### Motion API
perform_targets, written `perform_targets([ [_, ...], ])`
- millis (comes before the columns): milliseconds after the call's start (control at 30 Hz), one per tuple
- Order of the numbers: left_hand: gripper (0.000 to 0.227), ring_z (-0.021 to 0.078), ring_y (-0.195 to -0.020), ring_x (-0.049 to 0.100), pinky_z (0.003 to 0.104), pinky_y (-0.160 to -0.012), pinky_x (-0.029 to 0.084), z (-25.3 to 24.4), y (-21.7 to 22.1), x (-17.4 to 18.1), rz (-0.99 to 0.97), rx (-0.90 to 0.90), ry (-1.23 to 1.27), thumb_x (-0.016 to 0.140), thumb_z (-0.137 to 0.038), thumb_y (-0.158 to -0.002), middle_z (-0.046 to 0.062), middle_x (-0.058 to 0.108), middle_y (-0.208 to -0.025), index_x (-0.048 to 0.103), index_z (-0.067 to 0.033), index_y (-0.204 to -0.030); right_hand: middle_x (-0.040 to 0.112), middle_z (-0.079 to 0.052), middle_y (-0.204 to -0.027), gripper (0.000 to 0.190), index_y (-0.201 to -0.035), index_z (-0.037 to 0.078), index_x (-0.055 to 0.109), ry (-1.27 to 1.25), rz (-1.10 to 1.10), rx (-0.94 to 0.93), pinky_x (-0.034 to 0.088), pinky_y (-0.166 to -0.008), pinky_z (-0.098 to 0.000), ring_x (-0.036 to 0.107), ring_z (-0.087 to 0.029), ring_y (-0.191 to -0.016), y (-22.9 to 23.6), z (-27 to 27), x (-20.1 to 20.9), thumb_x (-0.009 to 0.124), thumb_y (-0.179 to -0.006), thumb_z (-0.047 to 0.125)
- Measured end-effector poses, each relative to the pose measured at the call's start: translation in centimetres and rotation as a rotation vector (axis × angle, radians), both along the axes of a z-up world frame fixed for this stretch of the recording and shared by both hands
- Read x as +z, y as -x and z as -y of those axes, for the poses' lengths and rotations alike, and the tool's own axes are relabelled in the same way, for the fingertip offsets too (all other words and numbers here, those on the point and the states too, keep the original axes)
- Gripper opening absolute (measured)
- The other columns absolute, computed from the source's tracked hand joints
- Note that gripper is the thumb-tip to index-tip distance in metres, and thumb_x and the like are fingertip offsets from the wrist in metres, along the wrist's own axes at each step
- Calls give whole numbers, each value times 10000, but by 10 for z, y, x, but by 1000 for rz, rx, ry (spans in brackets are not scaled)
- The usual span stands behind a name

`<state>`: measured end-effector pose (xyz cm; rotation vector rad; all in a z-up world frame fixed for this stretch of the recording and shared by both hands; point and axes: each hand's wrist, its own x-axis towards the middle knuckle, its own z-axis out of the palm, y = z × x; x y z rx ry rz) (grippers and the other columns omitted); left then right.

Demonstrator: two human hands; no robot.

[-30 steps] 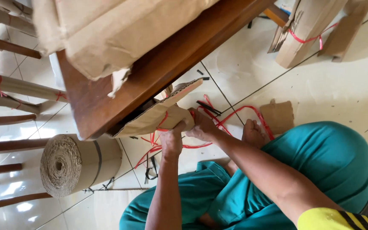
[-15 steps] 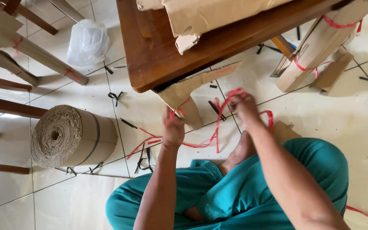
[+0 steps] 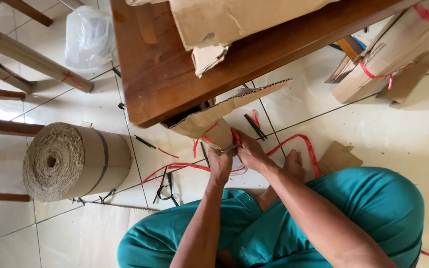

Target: The person sits on the floor and ties red plastic cord around the legs of a wooden stool that are wrapped in cardboard. They wrap the cord around each leg and tie knots to secure the cardboard in place.

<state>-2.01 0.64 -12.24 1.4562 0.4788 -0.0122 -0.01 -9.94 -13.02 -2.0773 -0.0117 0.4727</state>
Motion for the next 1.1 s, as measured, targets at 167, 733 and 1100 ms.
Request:
perform_targets([
  [167,475,277,-985,748,438,-951,514,-14,-21,18,-194,-74,-253,853,5,-589,173,775,-906,780,-15,-1058,730,-191,-1133,532,-1478,214,497,9,82,49,576,-916,-500,709,-412,-1062,-9,1,-37,511,-968,62],
  [733,727,335,-1244,644,510,-1131,429,-24,-14,57,-190,-191,-225,871,-101,-623,149,725,-1193,601,-97,-1297,550,-8,-602,327,-1124,157,660,-536,-254,-724,331,-356,-200,558,-115,-461,-48,114,41,657,-952,435],
  [1100,724,471,-1343,524,560,-1205,383,-47,1,55,-79,-272,-184,799,-47,-694,318,624,-1325,559,58,-1369,652,-214,-1322,335,-1227,18,671,399,574,21,374,-1164,-466,532,-413,-1322,-19,99,16,624,-897,44],
])
